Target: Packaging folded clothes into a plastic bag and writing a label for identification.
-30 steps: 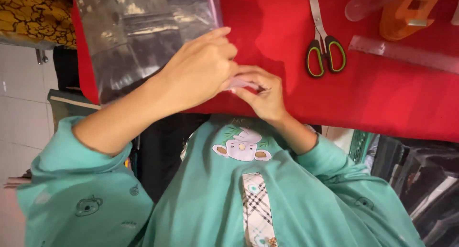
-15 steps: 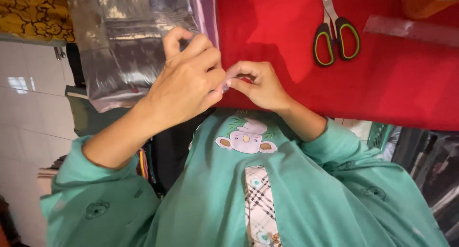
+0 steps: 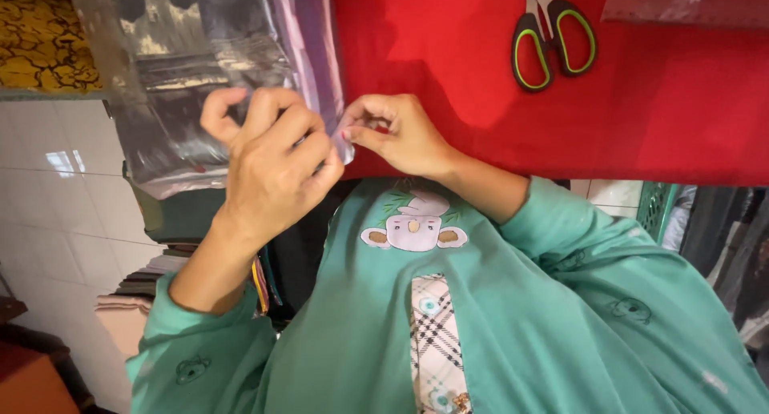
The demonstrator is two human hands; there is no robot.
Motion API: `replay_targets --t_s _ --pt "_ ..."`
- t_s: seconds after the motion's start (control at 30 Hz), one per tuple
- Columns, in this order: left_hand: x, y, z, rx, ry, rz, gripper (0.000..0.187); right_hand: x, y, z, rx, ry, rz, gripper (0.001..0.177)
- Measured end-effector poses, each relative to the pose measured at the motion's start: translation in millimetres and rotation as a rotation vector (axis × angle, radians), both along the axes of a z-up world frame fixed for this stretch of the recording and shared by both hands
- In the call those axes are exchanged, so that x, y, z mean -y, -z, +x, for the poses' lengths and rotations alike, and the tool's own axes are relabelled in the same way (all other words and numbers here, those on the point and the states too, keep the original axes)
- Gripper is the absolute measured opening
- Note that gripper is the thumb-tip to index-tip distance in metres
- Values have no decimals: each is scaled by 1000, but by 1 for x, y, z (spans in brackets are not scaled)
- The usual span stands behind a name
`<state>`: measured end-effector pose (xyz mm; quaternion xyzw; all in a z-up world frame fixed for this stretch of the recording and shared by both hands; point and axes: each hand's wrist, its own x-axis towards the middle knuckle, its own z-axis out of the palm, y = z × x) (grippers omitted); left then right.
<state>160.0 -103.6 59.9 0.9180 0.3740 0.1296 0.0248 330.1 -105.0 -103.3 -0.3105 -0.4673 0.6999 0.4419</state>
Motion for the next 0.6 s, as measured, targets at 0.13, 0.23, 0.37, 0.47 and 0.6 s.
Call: replay_targets --t_s 0.13,0.23,0.37,0.47,0.6 --pt "11 -6 -10 -73 -53 -21 17 5 2 -12 -74 -59 -13 5" --pt "12 -18 -6 -137 -42 -54 18 7 10 -15 -83 -115 -1 4" --pt "8 -22 3 -137 22 -114 23 14 18 -14 -217 -134 -99 5" --pt "8 -11 -6 -168 29 -99 15 19 11 -8 -247 -121 -127 8" --pt "4 -16 -5 -108 2 -195 15 28 -2 -5 -266 -71 -213 21"
